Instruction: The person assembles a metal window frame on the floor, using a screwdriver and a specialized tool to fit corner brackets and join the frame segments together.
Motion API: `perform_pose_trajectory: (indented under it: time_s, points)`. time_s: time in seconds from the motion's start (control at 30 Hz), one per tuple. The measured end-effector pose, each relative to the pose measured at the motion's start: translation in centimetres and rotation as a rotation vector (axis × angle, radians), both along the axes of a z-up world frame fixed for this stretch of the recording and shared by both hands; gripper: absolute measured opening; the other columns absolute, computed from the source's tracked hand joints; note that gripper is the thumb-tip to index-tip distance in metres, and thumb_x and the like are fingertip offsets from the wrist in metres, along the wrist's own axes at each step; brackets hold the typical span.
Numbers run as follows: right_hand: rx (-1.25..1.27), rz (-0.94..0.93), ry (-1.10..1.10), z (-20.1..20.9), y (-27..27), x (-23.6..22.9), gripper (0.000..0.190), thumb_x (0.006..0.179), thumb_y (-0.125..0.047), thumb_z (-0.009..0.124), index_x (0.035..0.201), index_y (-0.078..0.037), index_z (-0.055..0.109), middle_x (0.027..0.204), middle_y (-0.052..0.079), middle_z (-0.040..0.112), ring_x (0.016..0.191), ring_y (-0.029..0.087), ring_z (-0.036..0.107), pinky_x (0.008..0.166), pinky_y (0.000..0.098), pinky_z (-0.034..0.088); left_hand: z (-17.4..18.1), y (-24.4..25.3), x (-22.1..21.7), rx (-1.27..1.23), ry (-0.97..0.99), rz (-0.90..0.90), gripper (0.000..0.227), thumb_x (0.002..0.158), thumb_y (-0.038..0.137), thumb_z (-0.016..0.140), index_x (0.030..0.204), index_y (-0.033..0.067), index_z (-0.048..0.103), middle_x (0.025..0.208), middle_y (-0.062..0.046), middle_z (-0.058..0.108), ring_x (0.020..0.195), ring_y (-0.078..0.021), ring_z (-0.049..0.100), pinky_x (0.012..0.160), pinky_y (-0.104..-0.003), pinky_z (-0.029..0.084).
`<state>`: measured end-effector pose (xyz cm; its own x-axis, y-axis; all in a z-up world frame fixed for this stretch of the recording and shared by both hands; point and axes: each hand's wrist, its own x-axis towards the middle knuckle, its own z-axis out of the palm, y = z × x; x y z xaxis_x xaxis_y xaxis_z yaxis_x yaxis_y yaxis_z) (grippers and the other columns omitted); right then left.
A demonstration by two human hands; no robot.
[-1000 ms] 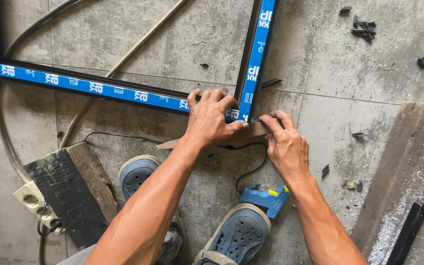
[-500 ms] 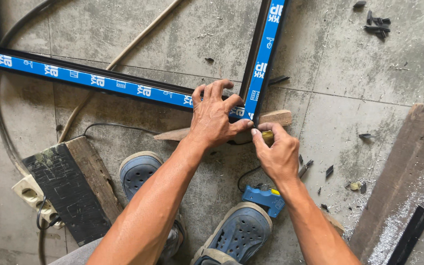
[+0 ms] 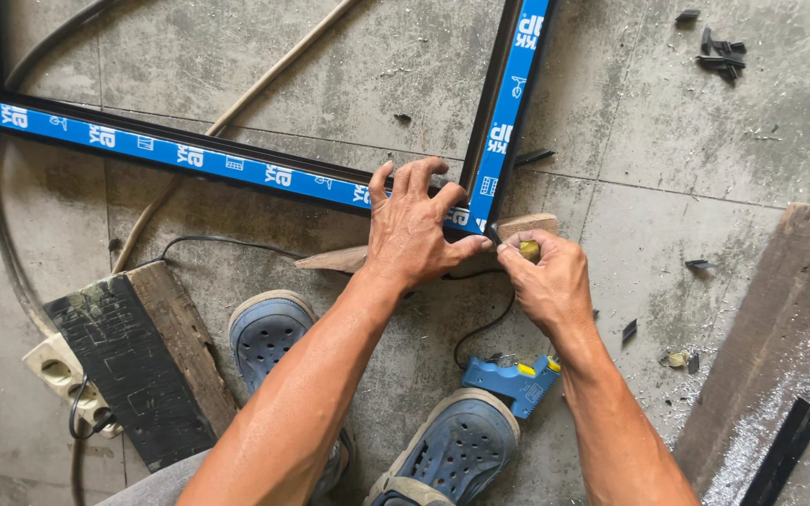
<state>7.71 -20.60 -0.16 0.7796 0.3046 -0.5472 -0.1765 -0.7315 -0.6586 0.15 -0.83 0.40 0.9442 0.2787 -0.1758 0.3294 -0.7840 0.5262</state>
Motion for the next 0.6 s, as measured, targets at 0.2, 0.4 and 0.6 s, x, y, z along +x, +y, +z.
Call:
perform_pose_trajectory:
  time_s: [0.2,0.4,0.6]
  points:
    - [0.116,-0.137,0.103,4.4,1.2,-0.5,0.014,0.084,-0.017,0.077,0.093,-0.007,0.076,0.056,0.01,0.063,0.045,0.013,0.061,0.044,0.0267,0.051,-1.0,-2.0,-0.4,0.028,-0.13,0.098,0.051,0.069,0.054,0.08,0.103,0.0173,0.068,0.134,-0.012,0.051,0.136,-0.0335,0.045,0.117,-0.066,0.006]
    - [0.693,-0.547,0.209,5.0,-1.0,-1.2,0.018,0.105,-0.012,0.061,0.118,-0.001,0.066,0.101,0.008,0.067,0.099,0.016,0.073,0.095,0.0316,0.063,-0.6,-3.3,-0.7,-0.012,-0.255,0.155,0.049,0.064,0.032,0.078,0.105,0.0098,0.063,0.14,-0.014,0.048,0.141,-0.0375,0.039,0.118,-0.071,0.005]
    - [0.698,-0.584,0.076,0.4,-2.4,-1.2,0.02,0.091,-0.004,0.079,0.108,-0.001,0.068,0.095,0.008,0.07,0.088,0.012,0.071,0.083,0.0229,0.065,-0.7,-2.8,-0.9,-0.028,-0.261,0.114,0.046,0.067,0.026,0.076,0.108,0.0089,0.064,0.141,-0.013,0.049,0.143,-0.0357,0.039,0.119,-0.072,0.002]
